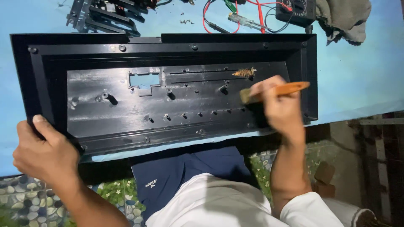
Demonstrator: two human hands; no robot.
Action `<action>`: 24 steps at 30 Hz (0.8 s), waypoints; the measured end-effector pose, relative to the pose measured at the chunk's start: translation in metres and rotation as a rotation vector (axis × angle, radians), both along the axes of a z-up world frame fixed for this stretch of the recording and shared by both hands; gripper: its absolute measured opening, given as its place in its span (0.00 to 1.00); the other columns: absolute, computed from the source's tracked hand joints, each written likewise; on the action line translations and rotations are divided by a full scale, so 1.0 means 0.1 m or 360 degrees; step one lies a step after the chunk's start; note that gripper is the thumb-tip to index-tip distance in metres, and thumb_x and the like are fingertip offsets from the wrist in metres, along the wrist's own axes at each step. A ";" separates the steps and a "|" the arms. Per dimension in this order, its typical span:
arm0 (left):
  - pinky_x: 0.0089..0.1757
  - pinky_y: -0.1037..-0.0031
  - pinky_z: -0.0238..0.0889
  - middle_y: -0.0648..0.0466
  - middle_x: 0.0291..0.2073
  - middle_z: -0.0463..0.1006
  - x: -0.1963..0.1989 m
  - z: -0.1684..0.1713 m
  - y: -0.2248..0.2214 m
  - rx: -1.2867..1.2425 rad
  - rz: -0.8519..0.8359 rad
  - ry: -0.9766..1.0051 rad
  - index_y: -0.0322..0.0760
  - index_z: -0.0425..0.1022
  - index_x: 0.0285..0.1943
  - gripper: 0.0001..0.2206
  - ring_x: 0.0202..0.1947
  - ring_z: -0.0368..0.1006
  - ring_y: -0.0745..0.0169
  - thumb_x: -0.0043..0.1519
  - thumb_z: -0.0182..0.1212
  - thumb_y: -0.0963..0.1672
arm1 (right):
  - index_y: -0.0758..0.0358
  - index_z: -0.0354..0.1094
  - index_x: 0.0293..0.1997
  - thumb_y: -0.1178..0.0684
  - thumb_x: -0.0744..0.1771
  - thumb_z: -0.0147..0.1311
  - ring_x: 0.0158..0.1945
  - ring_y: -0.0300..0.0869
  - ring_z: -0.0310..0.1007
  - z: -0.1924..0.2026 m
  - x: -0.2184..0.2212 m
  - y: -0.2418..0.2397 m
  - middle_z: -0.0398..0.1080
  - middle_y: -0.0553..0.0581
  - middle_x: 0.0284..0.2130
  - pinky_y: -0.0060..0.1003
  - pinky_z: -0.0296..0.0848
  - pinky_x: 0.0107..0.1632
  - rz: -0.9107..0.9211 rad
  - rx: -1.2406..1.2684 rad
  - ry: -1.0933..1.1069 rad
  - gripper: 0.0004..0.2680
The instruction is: Cleaning the interior of an electronic instrument chassis using a small brush.
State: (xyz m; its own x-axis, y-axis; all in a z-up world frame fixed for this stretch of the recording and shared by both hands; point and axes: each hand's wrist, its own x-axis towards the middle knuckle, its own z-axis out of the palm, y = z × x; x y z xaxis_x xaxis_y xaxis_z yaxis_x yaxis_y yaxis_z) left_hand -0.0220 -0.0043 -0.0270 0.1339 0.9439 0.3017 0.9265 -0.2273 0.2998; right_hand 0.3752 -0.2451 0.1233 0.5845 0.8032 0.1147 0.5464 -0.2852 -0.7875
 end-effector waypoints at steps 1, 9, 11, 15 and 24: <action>0.31 0.59 0.61 0.47 0.25 0.74 0.00 0.00 0.00 0.0004 0.0007 -0.0002 0.31 0.74 0.44 0.17 0.19 0.63 0.43 0.88 0.59 0.44 | 0.66 0.66 0.38 0.62 0.73 0.42 0.35 0.40 0.71 0.07 0.02 -0.01 0.74 0.56 0.35 0.33 0.74 0.44 0.0007 0.0004 -0.0002 0.07; 0.31 0.58 0.60 0.49 0.24 0.74 -0.01 -0.03 0.00 -0.0040 0.0044 0.0009 0.33 0.74 0.43 0.18 0.18 0.63 0.44 0.89 0.59 0.45 | 0.70 0.66 0.32 0.62 0.71 0.50 0.27 0.41 0.67 -0.09 -0.29 0.37 0.72 0.55 0.27 0.33 0.68 0.35 0.0043 -0.0060 -0.0368 0.08; 0.31 0.58 0.60 0.48 0.24 0.74 0.02 0.00 0.00 -0.0015 0.0035 0.0012 0.32 0.75 0.43 0.17 0.18 0.62 0.43 0.88 0.60 0.45 | 0.68 0.67 0.34 0.60 0.72 0.46 0.27 0.39 0.68 -0.05 -0.19 0.29 0.73 0.54 0.28 0.31 0.70 0.35 -0.0009 -0.0015 -0.0127 0.09; 0.29 0.55 0.59 0.45 0.24 0.74 0.02 0.02 -0.02 -0.0051 0.0063 0.0028 0.32 0.73 0.41 0.20 0.18 0.62 0.38 0.88 0.60 0.46 | 0.71 0.66 0.35 0.62 0.75 0.45 0.26 0.43 0.67 0.15 -0.03 0.21 0.72 0.58 0.28 0.35 0.67 0.34 -0.0325 -0.0042 -0.0620 0.10; 0.31 0.61 0.61 0.49 0.26 0.77 0.01 -0.01 0.00 0.0047 0.0001 0.0046 0.33 0.77 0.45 0.15 0.18 0.65 0.45 0.87 0.58 0.45 | 0.70 0.67 0.37 0.63 0.72 0.43 0.30 0.41 0.73 0.01 -0.12 0.35 0.75 0.57 0.30 0.30 0.73 0.39 -0.0043 0.0016 -0.0129 0.07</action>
